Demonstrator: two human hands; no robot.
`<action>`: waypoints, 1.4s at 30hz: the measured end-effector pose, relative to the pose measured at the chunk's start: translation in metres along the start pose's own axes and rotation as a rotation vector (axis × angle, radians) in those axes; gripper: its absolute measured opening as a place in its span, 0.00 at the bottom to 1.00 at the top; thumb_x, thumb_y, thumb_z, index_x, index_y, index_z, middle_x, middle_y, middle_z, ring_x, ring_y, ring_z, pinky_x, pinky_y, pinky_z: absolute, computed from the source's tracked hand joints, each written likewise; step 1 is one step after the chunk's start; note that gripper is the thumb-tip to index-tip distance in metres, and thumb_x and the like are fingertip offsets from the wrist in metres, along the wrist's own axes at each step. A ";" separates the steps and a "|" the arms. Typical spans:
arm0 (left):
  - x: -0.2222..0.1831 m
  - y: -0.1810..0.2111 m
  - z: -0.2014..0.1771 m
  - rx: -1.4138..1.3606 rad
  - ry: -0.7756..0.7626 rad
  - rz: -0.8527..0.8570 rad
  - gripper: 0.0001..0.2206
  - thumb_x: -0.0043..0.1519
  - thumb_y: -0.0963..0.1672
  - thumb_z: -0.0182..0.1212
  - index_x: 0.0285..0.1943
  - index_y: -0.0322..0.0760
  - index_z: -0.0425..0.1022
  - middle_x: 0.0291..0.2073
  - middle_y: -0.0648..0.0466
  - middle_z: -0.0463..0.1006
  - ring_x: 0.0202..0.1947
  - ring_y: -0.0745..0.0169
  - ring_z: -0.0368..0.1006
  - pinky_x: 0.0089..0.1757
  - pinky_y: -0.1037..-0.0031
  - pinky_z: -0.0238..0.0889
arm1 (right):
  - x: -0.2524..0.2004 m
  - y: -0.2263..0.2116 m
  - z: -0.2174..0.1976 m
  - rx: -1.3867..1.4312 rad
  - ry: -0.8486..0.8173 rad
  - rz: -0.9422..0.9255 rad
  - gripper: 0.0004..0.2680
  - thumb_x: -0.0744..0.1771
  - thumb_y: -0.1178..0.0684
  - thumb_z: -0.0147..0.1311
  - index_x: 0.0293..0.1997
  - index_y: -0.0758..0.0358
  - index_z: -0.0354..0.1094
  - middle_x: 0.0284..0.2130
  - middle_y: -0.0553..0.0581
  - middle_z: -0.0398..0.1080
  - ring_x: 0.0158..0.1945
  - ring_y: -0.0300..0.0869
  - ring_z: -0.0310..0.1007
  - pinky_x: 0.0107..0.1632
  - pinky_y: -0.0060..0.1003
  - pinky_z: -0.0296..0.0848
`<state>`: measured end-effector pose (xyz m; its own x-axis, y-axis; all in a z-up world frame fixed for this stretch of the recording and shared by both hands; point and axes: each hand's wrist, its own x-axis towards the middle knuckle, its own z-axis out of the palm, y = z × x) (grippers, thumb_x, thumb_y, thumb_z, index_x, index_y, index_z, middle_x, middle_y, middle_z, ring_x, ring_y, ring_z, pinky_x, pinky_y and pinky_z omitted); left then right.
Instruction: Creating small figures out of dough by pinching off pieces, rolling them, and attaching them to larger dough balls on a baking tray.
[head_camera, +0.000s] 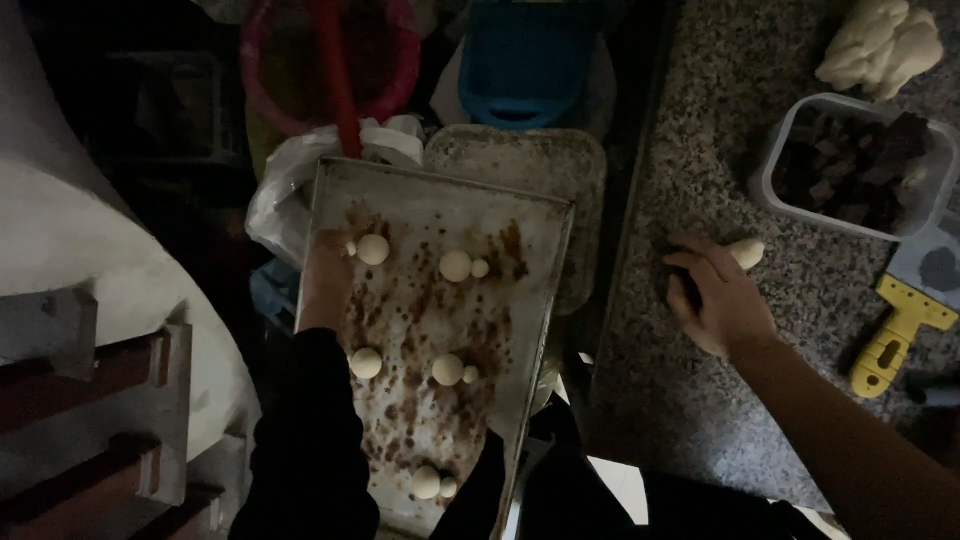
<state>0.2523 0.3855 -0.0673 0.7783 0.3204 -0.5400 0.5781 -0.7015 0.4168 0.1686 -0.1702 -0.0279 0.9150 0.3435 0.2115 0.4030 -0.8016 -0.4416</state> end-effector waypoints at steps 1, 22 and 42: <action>0.007 -0.006 0.004 0.002 -0.001 0.002 0.18 0.71 0.39 0.44 0.70 0.39 0.69 0.62 0.39 0.75 0.58 0.36 0.75 0.51 0.41 0.72 | 0.000 0.002 0.003 -0.001 0.001 0.003 0.12 0.71 0.53 0.52 0.61 0.59 0.69 0.61 0.59 0.67 0.65 0.55 0.70 0.67 0.51 0.74; -0.085 -0.003 0.000 0.474 0.091 -0.005 0.46 0.63 0.48 0.68 0.87 0.38 0.42 0.82 0.35 0.40 0.81 0.35 0.38 0.72 0.46 0.48 | 0.008 -0.012 -0.027 0.000 -0.427 0.368 0.16 0.71 0.41 0.48 0.64 0.51 0.67 0.62 0.57 0.66 0.65 0.51 0.69 0.64 0.50 0.73; -0.071 0.015 -0.082 0.960 0.877 0.444 0.22 0.53 0.59 0.68 0.50 0.50 0.82 0.63 0.39 0.65 0.50 0.33 0.66 0.44 0.50 0.68 | -0.030 -0.300 -0.209 1.440 -0.750 -0.044 0.09 0.72 0.53 0.54 0.58 0.62 0.73 0.39 0.51 0.74 0.39 0.37 0.70 0.47 0.34 0.73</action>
<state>0.2256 0.4049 0.0375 0.9573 -0.0026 0.2892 0.1265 -0.8954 -0.4269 0.0167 -0.0425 0.2805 0.5315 0.8469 -0.0138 -0.2850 0.1635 -0.9445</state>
